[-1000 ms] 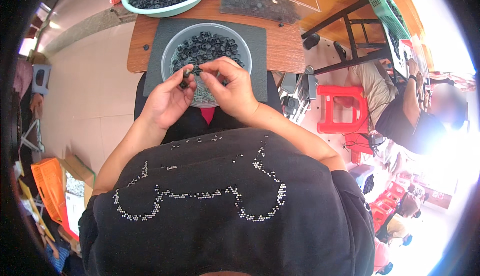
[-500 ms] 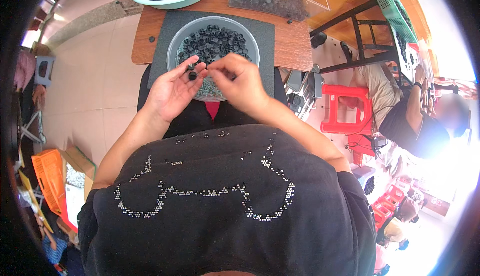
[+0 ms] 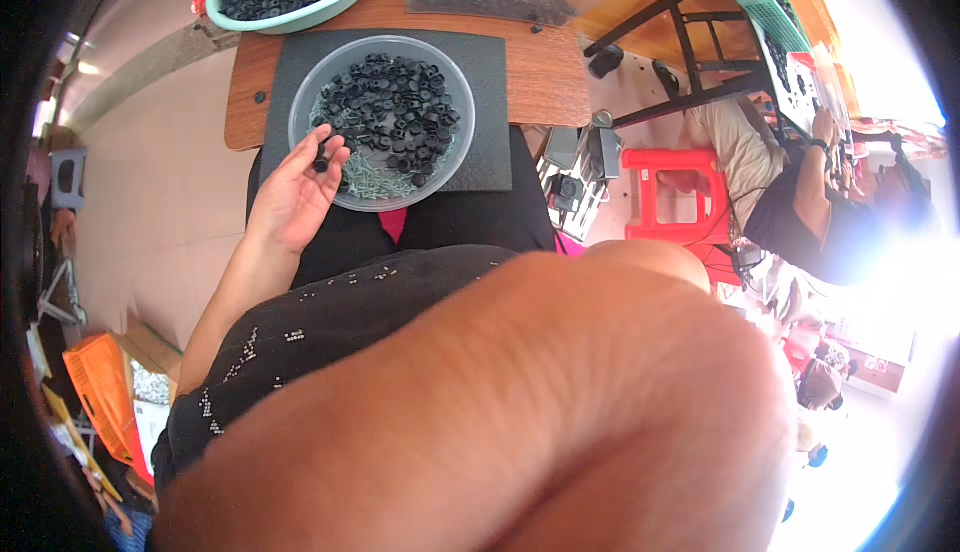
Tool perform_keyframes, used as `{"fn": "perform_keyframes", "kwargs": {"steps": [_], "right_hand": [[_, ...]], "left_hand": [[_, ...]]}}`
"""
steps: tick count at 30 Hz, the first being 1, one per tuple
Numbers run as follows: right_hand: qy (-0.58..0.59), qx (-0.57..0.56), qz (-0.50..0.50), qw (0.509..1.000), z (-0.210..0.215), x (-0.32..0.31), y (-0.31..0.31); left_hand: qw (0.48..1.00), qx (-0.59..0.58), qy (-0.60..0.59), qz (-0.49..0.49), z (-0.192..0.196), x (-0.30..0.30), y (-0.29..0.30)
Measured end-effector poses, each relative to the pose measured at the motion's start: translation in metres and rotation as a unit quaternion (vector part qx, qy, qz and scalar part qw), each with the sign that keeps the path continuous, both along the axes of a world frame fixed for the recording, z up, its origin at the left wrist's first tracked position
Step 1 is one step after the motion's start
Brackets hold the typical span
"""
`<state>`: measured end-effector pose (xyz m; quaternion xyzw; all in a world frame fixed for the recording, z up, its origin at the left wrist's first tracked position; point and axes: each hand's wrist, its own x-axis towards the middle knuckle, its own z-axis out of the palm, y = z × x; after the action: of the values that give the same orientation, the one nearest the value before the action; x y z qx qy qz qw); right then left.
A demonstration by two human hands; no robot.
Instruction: The person repeatedly takes small plastic caps and metal pins from a bowl and assembles them together by inserting the pins into the caps by hand.
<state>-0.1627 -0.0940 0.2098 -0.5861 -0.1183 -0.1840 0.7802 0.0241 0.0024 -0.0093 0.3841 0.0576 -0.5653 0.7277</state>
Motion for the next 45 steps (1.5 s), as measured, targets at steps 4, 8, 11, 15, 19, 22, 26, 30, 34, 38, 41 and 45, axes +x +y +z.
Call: {"fn": "perform_keyframes", "kwargs": {"steps": [4,8,11,15,19,22,26,30,34,38,41,45], "right_hand": [[0.001,-0.026,-0.017,1.000,-0.005,0.003,-0.004],[0.001,-0.054,-0.020,0.998,-0.009,0.010,-0.014],[0.010,-0.077,-0.022,0.997,-0.016,0.019,-0.010],[0.020,-0.104,-0.015,0.994,-0.022,0.021,-0.017],[0.230,-0.320,-0.234,0.889,-0.107,0.033,-0.026],[0.196,-0.407,-0.267,0.851,-0.141,0.044,-0.019],[0.104,-0.500,-0.297,0.807,-0.169,0.053,-0.029],[0.102,-0.497,-0.317,0.801,-0.176,0.052,-0.026],[0.106,-0.503,-0.333,0.791,-0.180,0.051,-0.025],[0.063,-0.504,-0.346,0.789,-0.180,0.052,-0.024],[0.056,-0.490,-0.340,0.801,-0.181,0.051,-0.023],[0.105,-0.427,-0.356,0.824,-0.184,0.049,-0.021]], "left_hand": [[0.999,-0.006,0.032,-0.031,0.002,0.000,-0.009],[0.999,0.006,0.030,-0.040,0.011,-0.002,-0.011],[0.998,-0.016,0.050,-0.029,0.011,0.002,-0.006],[0.998,-0.007,0.064,-0.019,0.013,0.001,-0.002],[0.993,-0.065,0.067,-0.068,0.018,-0.002,-0.007],[0.992,-0.065,0.080,-0.068,0.019,-0.006,-0.004],[0.989,-0.079,0.097,-0.076,0.017,-0.010,-0.005],[0.987,-0.093,0.101,-0.084,0.017,-0.013,-0.005],[0.986,-0.102,0.097,-0.093,0.018,-0.018,-0.005],[0.985,-0.101,0.087,-0.108,0.023,-0.022,-0.006],[0.982,-0.116,0.075,-0.127,0.023,-0.023,-0.007],[0.977,-0.142,0.087,-0.136,0.021,-0.021,-0.005]]}}
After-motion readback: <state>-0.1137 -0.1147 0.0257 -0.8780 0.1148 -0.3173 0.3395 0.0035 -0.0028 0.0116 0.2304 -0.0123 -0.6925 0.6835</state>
